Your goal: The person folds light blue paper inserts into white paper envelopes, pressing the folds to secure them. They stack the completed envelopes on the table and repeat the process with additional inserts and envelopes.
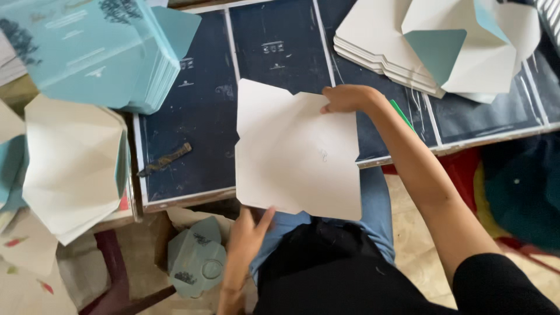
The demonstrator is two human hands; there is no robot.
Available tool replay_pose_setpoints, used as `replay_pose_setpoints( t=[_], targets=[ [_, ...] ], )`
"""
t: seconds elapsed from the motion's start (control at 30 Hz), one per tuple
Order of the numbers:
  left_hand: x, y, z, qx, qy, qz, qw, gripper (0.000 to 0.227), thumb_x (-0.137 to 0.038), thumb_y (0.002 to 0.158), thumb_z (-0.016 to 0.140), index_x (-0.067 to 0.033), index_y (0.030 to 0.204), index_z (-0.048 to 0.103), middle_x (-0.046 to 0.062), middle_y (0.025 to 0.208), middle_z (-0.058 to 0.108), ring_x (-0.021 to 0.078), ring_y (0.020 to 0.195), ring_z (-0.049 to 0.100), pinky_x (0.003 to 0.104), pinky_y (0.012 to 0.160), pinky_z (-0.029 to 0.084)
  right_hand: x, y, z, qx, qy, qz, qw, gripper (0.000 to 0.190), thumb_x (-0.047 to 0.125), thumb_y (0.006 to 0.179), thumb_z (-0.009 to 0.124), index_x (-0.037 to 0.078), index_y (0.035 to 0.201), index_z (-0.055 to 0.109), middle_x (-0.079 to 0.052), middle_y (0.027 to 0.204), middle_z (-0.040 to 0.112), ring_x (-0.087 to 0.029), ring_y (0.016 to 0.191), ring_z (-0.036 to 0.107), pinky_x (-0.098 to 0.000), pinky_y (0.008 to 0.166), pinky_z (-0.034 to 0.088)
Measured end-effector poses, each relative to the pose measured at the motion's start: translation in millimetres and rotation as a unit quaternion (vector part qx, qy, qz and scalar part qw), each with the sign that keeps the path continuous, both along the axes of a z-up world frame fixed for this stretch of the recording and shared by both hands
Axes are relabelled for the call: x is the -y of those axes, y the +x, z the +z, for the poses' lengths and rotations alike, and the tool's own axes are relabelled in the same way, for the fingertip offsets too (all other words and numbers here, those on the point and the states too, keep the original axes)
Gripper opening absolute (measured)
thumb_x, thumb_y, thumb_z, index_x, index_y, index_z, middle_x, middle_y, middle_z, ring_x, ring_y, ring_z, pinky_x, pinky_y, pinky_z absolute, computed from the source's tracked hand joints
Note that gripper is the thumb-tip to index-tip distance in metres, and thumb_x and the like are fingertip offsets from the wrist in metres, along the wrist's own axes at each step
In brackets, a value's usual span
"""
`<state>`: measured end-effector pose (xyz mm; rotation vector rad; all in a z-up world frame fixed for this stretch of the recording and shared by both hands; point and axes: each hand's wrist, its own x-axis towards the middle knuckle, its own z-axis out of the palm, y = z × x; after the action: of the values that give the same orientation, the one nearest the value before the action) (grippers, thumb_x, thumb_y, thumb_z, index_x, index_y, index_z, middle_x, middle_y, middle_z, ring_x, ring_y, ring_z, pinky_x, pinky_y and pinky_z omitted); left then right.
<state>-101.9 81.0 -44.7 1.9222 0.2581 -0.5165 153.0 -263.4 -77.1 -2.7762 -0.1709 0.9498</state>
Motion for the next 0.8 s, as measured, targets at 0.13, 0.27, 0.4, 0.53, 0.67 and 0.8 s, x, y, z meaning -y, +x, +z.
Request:
replay_pose_setpoints(
  t=[0.13,0.27,0.4,0.53,0.67,0.8],
  targets=[
    [-4,14,43,0.149,0.381,-0.056,0.911,0.017,-0.026,0.107,0.07,-0.0295,0.123,0.075,-0.013,0.088,0.079,0.0073,0.063,0.064,0.024,0.054,0.048,-8,4,12,-0.146,-0.024,-0.001,0.989,0.069,0.047,0.109,0.053,0.004,0.161,0.036,-0.024,0.148,0.06,-0.044,0.126,0.064,-0.0504,0.095,0.05],
    [59,76,16,0.468,0.236,-0.093,0.846,0.035,-0.025,0.104,0.074,-0.0254,0.139,0.071,0.005,0.131,0.069,0.0307,0.131,0.068,0.043,0.099,0.061,1,-18,-3,0.151,-0.067,0.25,0.954,0.066,0.043,0.115,0.052,-0.017,0.143,0.048,-0.037,0.1,0.078,-0.047,0.099,0.08,-0.0545,0.085,0.064],
    [101,99,-23,0.43,0.309,-0.242,0.813,0.049,-0.044,0.087,0.087,-0.0359,0.134,0.076,0.003,0.139,0.065,0.0373,0.137,0.06,0.059,0.104,0.054,3,-26,14,0.028,0.046,0.026,0.998,0.081,0.052,0.102,0.073,0.003,0.154,0.035,-0.033,0.111,0.078,-0.051,0.108,0.076,-0.0612,0.1,0.058],
    [105,98,-15,0.308,0.34,-0.306,0.834,0.041,-0.03,0.09,0.085,-0.0287,0.131,0.078,0.008,0.142,0.065,0.0415,0.142,0.056,0.064,0.107,0.048,30,-45,12,0.316,0.087,0.021,0.944,0.089,0.044,0.089,0.091,0.005,0.158,0.049,-0.021,0.113,0.077,-0.046,0.115,0.066,-0.0542,0.095,0.053],
    [102,94,-23,0.318,0.32,-0.291,0.844,0.04,-0.029,0.095,0.081,-0.0279,0.135,0.076,0.007,0.142,0.063,0.04,0.146,0.052,0.062,0.112,0.044,57,-85,-11,0.32,0.156,-0.09,0.93,0.058,0.025,0.093,0.087,-0.004,0.14,0.068,-0.023,0.109,0.078,-0.044,0.101,0.075,-0.0557,0.086,0.058],
    [103,91,-35,0.331,0.308,-0.272,0.85,0.042,-0.029,0.093,0.084,-0.0283,0.134,0.075,0.006,0.139,0.064,0.0387,0.144,0.054,0.062,0.112,0.045,44,-101,-39,0.324,0.095,-0.136,0.931,0.055,0.03,0.087,0.092,0.002,0.13,0.073,-0.019,0.114,0.071,-0.043,0.096,0.074,-0.0568,0.078,0.06]
  ],
)
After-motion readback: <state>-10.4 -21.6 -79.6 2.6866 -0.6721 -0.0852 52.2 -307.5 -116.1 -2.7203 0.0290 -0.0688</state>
